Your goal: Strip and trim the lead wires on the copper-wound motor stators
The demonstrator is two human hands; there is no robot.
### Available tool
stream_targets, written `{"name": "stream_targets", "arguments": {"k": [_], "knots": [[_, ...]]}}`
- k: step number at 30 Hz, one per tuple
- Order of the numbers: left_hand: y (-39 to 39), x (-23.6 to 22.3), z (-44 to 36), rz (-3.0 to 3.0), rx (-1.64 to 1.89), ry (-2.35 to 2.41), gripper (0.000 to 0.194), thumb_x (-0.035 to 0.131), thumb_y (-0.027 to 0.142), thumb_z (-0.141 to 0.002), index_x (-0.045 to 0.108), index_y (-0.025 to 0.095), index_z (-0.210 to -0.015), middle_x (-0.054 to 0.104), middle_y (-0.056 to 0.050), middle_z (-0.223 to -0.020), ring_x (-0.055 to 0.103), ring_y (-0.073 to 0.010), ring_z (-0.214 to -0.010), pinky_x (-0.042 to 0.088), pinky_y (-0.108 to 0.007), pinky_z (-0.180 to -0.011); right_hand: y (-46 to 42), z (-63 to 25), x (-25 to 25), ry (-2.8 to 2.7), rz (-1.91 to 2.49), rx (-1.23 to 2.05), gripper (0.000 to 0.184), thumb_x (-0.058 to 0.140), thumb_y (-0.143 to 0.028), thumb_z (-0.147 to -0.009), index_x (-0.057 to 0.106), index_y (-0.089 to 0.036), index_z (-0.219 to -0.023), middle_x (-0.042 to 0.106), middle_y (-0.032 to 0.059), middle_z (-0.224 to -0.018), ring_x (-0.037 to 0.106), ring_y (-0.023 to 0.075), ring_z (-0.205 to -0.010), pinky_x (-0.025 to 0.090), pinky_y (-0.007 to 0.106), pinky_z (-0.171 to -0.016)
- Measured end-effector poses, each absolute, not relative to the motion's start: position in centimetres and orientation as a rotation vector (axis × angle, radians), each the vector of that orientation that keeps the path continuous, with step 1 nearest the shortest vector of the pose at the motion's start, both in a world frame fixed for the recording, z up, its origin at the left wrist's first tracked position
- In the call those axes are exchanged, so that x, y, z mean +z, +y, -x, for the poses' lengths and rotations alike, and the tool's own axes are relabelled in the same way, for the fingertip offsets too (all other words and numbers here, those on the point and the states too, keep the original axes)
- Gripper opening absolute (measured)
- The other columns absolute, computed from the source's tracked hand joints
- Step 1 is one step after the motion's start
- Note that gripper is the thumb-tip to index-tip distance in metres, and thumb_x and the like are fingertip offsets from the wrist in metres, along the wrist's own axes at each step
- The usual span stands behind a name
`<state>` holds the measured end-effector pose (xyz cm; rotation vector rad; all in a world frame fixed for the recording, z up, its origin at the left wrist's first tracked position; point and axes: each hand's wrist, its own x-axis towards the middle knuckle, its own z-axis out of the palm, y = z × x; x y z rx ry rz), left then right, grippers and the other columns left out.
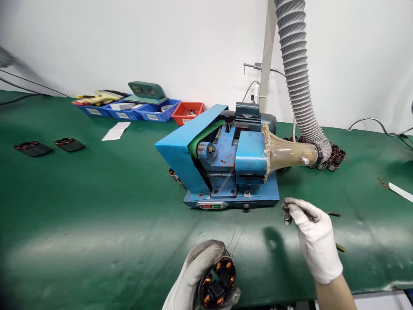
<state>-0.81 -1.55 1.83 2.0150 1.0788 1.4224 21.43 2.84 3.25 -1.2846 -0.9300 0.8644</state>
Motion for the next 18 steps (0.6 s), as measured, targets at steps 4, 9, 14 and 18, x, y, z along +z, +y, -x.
{"name": "stream_targets", "arguments": {"k": [4,9,14,18], "knots": [[-1.2,0.8,0.9,-1.938,1.420,1.002,0.048,0.053,0.020,-0.084,0.038,0.022,-0.130,0.049,-0.010,-0.111,0.052,-0.0186,-0.107,0.044,-0.027,-0.089,1.6,-29.5,-1.9,-1.882,2.001,0.191,0.055,0.062,-0.051,-0.072,0.062,-0.019,-0.116,0.058,0.0145,-0.121,0.052,0.0338,-0.109,0.041,0.050,-0.092],[-1.1,0.5,1.5,-1.693,1.345,0.930,0.057,0.066,0.025,-0.074,0.044,0.025,-0.127,0.056,-0.011,-0.115,0.054,-0.0234,-0.111,0.045,-0.034,-0.093,-1.0,-36.5,-6.5,-1.990,2.353,-0.273,0.061,0.050,-0.057,-0.076,0.057,-0.014,-0.118,0.058,0.0195,-0.108,0.054,0.0391,-0.100,0.043,0.052,-0.082],[-0.3,1.1,1.7,-1.301,1.071,0.912,0.036,0.068,0.029,-0.070,0.064,0.021,-0.106,0.067,-0.010,-0.106,0.062,-0.0263,-0.103,0.050,-0.038,-0.089,-1.3,-33.3,-6.7,-1.756,2.347,-0.079,0.032,0.052,-0.043,-0.072,0.053,-0.015,-0.088,0.059,0.0142,-0.084,0.060,0.0317,-0.080,0.047,0.043,-0.072],[1.0,0.3,1.2,-1.219,0.924,0.830,0.021,0.057,0.034,-0.079,0.071,0.020,-0.088,0.072,-0.006,-0.077,0.069,-0.0248,-0.084,0.054,-0.038,-0.076,-1.5,-26.8,-3.4,-1.847,2.147,0.251,0.023,0.043,-0.036,-0.082,0.047,-0.020,-0.097,0.059,0.0037,-0.083,0.060,0.0179,-0.074,0.050,0.027,-0.068]]}}
